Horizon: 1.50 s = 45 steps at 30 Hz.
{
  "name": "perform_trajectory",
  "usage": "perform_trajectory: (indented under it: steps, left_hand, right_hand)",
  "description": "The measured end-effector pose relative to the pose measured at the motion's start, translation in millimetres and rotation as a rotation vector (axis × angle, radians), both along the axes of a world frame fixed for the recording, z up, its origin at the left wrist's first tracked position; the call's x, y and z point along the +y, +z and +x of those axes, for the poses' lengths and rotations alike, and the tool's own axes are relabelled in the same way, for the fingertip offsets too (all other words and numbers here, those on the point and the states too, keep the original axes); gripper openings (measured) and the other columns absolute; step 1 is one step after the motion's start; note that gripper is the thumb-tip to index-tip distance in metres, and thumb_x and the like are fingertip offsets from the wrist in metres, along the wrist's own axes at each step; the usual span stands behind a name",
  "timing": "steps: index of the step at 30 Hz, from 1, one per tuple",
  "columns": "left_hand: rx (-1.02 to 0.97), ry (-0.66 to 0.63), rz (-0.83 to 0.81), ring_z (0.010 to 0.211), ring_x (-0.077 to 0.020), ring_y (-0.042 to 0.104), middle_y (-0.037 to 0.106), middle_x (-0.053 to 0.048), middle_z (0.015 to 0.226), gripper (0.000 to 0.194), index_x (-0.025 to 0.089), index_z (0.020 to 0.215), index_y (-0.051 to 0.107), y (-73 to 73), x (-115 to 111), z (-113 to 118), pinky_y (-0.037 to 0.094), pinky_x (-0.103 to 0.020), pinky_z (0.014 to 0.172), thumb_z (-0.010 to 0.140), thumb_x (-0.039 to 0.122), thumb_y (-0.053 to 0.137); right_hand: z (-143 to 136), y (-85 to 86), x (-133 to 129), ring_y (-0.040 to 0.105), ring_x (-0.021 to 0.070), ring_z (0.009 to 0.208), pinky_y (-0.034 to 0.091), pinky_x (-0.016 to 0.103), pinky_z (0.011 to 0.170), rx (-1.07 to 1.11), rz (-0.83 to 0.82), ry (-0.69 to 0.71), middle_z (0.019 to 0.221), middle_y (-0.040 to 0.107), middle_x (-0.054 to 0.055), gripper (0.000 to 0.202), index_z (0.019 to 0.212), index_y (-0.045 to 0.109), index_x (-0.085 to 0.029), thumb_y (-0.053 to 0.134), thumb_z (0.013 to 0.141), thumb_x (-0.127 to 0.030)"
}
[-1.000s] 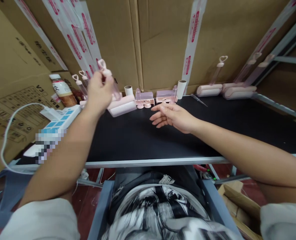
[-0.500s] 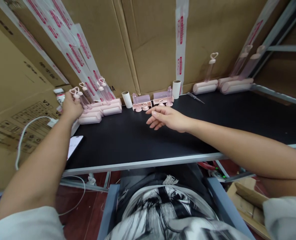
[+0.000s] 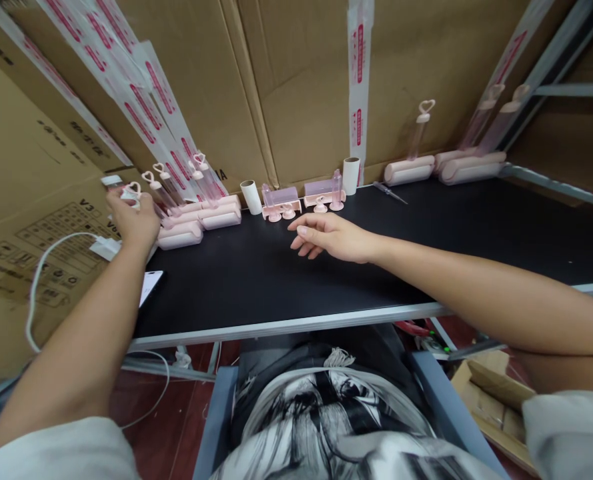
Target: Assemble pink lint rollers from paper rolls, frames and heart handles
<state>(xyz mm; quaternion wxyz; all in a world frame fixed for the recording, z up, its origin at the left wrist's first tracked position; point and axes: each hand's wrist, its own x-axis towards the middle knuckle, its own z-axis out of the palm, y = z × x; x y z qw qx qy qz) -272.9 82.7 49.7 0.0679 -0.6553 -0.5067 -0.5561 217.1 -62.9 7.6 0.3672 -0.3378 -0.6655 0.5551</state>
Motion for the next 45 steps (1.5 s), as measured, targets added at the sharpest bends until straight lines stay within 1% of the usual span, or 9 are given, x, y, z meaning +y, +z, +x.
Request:
perform_trajectory:
  steps: [4,8,10,15,19,23,32,39,45]
  left_hand:
    - [-0.171,0.478,0.045,0.095,-0.0220,0.046,0.051,0.000,0.100,0.046,0.027,0.110,0.042,7.0,-7,13,0.042,-0.046,0.107,0.080,0.025,0.076]
    - [-0.129,0.581,0.134,0.120,-0.0245,0.054,0.058,-0.012,0.137,0.055,0.021,0.129,0.044,17.9,-23,40,0.041,-0.049,0.121,0.081,0.009,0.069]
    - [-0.095,0.508,0.228,0.112,-0.0235,0.056,0.060,-0.011,0.132,0.053,0.020,0.133,0.045,19.0,-30,59,0.047,-0.049,0.114,0.086,0.013,0.067]
    - [0.139,0.036,0.156,0.087,-0.0180,0.058,0.064,-0.005,0.108,0.035,0.021,0.125,0.062,3.2,-41,136,0.054,-0.034,0.077,0.095,0.040,0.066]
    - [0.289,-0.105,0.031,0.106,-0.0255,0.067,0.068,-0.009,0.112,0.046,0.017,0.134,0.062,-7.0,-44,211,0.057,-0.043,0.101,0.091,0.031,0.066]
    - [0.322,-0.004,-0.186,0.127,-0.0334,0.067,0.067,-0.021,0.137,0.059,0.010,0.146,0.058,-4.9,-31,258,0.051,-0.050,0.118,0.090,0.026,0.069]
    - [0.183,0.115,-0.674,0.138,-0.0395,0.068,0.070,-0.027,0.147,0.066,0.009,0.149,0.059,-24.8,3,272,0.053,-0.048,0.114,0.093,0.040,0.074]
    - [0.325,0.089,-0.546,0.118,-0.0354,0.074,0.081,-0.018,0.119,0.030,0.016,0.117,0.074,-18.1,-6,279,0.055,-0.043,0.102,0.097,0.037,0.065]
    - [0.131,0.000,-0.298,0.104,-0.0287,0.074,0.076,-0.011,0.101,0.023,0.021,0.102,0.064,3.7,-37,271,0.055,-0.040,0.098,0.101,0.044,0.066]
  right_hand:
    - [0,-3.4,4,0.078,0.0154,0.083,0.063,0.022,0.066,-0.057,0.015,-0.005,0.100,0.081,0.007,0.021,0.112,0.072,-0.019,0.075,0.104,-0.038]
    - [-1,-8.7,7,0.076,0.0156,0.080,0.060,0.023,0.065,-0.215,0.065,-0.008,0.095,0.081,0.006,0.014,0.109,0.075,-0.017,0.077,0.099,-0.027]
    - [-1,-10.2,8,0.075,0.0152,0.077,0.058,0.024,0.066,-0.296,0.122,0.002,0.090,0.079,0.004,0.011,0.106,0.076,-0.017,0.076,0.097,-0.024]
    - [4,-8.8,9,0.072,0.0146,0.075,0.051,0.026,0.074,-0.515,0.379,0.033,0.086,0.079,0.003,0.013,0.104,0.080,-0.016,0.071,0.099,-0.023]
    - [8,-8.5,14,0.069,0.0160,0.074,0.046,0.028,0.075,-0.661,0.547,0.039,0.087,0.081,0.004,0.017,0.105,0.083,-0.016,0.070,0.100,-0.026]
    - [11,-11.1,19,0.066,0.0157,0.071,0.044,0.027,0.073,-0.703,0.587,0.028,0.086,0.081,0.004,0.019,0.106,0.084,-0.016,0.069,0.101,-0.024]
    - [11,4.4,28,0.075,0.0237,0.089,0.048,0.032,0.083,-0.855,0.760,-0.211,0.101,0.085,0.012,0.025,0.102,0.084,-0.014,0.061,0.104,-0.022]
    - [-21,27.3,88,0.077,0.0348,0.115,0.056,0.039,0.089,-1.070,0.648,-0.396,0.124,0.083,0.020,0.031,0.117,0.084,-0.015,0.061,0.104,-0.029]
    - [-49,16.0,122,0.078,0.0383,0.116,0.059,0.043,0.093,-1.078,0.537,-0.446,0.127,0.080,0.028,0.027,0.116,0.081,-0.008,0.067,0.098,-0.024]
